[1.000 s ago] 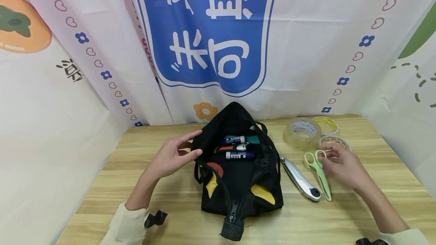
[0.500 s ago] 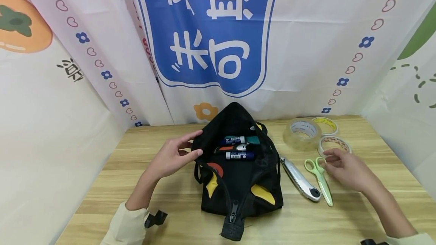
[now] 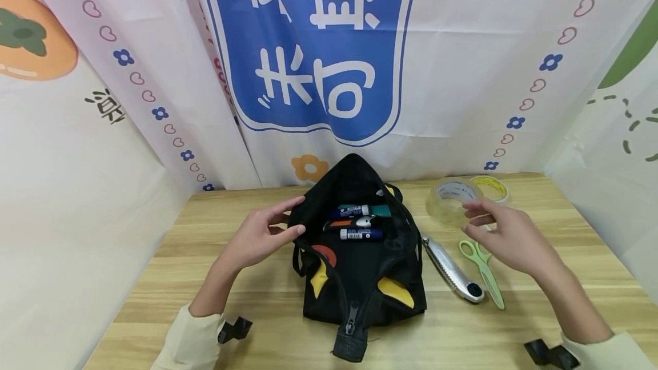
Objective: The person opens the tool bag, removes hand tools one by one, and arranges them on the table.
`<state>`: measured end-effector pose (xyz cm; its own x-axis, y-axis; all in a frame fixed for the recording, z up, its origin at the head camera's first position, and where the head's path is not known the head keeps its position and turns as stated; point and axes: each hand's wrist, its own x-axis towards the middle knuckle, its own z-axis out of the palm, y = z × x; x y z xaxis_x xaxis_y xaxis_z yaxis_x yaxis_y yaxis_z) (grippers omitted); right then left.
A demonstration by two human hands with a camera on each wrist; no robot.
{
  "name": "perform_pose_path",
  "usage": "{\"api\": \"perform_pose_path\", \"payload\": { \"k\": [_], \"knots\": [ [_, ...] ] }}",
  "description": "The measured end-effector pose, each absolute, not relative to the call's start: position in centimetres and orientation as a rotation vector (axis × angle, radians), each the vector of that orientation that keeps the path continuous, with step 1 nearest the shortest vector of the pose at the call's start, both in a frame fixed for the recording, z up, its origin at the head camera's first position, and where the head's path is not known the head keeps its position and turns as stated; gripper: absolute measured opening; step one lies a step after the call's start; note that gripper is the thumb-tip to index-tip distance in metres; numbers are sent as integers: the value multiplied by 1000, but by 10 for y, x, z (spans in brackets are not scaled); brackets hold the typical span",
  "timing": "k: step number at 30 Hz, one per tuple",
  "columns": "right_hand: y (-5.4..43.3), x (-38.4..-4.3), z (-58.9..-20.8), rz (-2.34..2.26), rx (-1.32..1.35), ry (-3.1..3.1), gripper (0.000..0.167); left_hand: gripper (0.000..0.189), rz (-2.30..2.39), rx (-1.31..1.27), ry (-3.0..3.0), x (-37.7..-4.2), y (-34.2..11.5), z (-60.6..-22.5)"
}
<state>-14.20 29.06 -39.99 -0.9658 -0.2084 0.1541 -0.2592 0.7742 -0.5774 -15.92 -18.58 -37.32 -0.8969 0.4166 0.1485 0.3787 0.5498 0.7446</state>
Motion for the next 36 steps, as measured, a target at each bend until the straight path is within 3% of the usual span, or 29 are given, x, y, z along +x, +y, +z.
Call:
{"api": "perform_pose_path", "payload": {
  "k": [13, 36],
  "knots": [
    [246, -156, -364, 981, 526, -2702, 32, 61, 1304, 691, 2716, -161, -186, -374],
    [172, -169, -341, 978, 739, -2752, 44, 60, 1328, 722, 2702, -162, -187, -375]
  ]
}}
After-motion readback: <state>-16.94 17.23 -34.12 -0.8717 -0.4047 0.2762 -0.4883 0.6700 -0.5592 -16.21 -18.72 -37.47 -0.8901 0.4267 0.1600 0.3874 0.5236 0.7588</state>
